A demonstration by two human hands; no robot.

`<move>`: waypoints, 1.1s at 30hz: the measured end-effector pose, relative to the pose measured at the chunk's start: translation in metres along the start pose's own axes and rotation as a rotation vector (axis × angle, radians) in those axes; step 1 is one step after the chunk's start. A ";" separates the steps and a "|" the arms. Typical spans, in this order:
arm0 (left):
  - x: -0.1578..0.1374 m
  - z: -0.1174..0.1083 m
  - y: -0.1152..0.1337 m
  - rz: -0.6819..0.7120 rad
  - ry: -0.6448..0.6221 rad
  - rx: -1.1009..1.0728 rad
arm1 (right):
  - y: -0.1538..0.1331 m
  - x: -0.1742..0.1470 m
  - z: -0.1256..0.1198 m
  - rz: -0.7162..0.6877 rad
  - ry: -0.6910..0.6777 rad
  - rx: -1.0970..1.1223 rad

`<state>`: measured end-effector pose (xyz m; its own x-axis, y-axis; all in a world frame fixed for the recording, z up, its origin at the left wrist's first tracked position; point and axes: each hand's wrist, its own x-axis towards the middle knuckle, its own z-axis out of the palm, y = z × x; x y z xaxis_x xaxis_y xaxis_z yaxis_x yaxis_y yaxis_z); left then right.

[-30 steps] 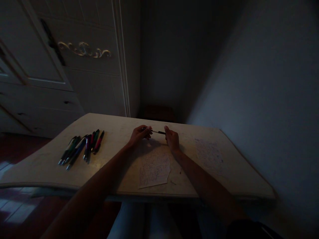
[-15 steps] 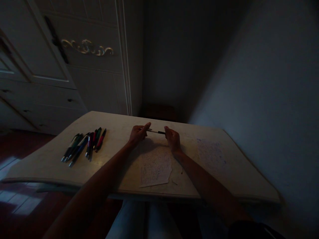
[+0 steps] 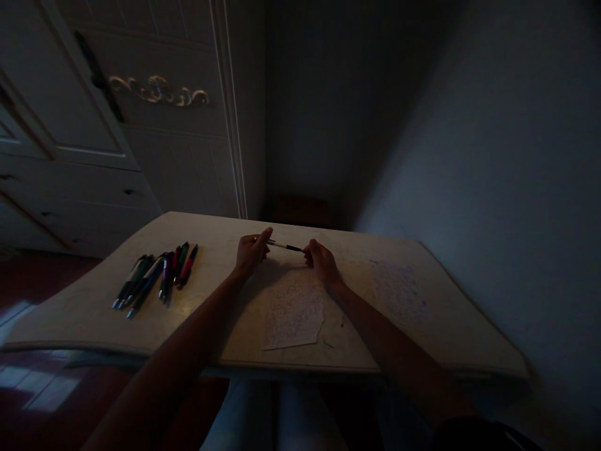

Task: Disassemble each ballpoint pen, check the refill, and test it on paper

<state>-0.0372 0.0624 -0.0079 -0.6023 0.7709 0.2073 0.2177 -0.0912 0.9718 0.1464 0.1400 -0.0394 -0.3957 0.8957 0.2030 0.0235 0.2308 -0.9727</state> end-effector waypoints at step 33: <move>0.004 0.001 -0.009 0.027 -0.199 -0.242 | 0.002 0.009 -0.016 -0.025 0.070 -0.109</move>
<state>-0.0413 0.0671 -0.0159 -0.4313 0.8722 0.2308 0.0284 -0.2426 0.9697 0.1575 0.1541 -0.0377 -0.3320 0.9129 0.2377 0.1159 0.2895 -0.9501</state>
